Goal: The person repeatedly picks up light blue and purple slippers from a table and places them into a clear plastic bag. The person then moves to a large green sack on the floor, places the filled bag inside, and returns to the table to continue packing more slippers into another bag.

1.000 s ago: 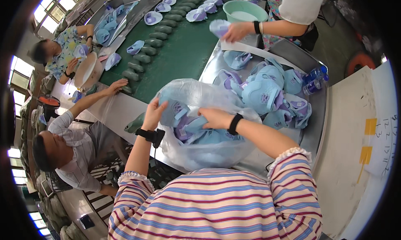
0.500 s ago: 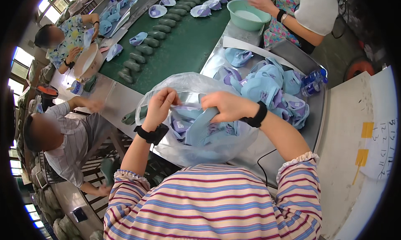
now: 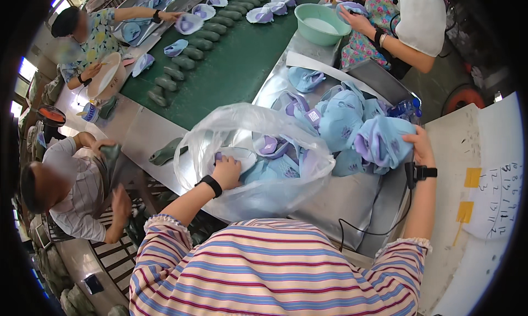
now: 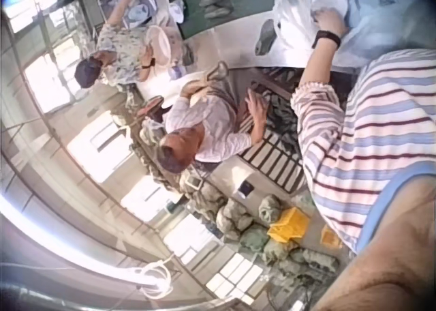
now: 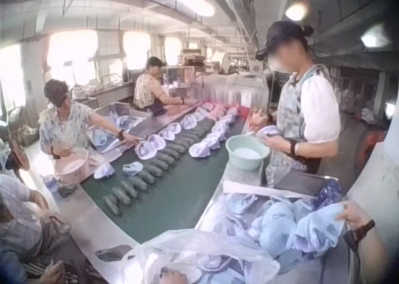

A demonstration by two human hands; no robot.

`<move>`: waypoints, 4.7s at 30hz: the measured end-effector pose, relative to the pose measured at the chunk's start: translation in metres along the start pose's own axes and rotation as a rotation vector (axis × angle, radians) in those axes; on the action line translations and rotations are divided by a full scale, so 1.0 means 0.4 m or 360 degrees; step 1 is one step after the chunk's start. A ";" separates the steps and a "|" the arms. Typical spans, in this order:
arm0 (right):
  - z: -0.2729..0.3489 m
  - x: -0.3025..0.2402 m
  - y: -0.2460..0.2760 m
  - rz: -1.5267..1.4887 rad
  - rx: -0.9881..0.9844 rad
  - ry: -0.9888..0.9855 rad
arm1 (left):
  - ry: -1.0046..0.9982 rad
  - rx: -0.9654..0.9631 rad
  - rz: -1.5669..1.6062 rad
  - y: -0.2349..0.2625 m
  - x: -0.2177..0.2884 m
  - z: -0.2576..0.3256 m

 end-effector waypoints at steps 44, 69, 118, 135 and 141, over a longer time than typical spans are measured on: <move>0.216 -0.460 -0.872 0.0286 -0.0851 0.1770 | -0.0113 0.0721 0.1802 0.452 -0.043 0.074; 0.189 -0.065 -0.779 0.1002 -0.0833 0.0966 | 0.0938 0.2256 0.2224 0.288 -0.987 -0.121; -0.004 0.036 -0.657 0.0406 0.0394 0.0827 | 0.0213 0.0301 0.1588 -0.059 0.178 -0.255; 0.077 0.108 -0.685 0.1043 -0.0542 0.0818 | -0.0502 0.1388 0.1178 0.275 0.102 0.110; 0.231 -0.125 -0.693 0.0155 -0.0395 0.1043 | 0.0352 0.1587 0.3609 0.334 0.119 0.104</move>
Point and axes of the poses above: each hand's wrist, its own z-axis away from the middle knuckle, its own y-axis out of the back of the hand, x = y × z, the point moved 3 cm from there along -z, towards the middle knuckle, and after that the axes turned 4 degrees about x, right-handed, at the moved point
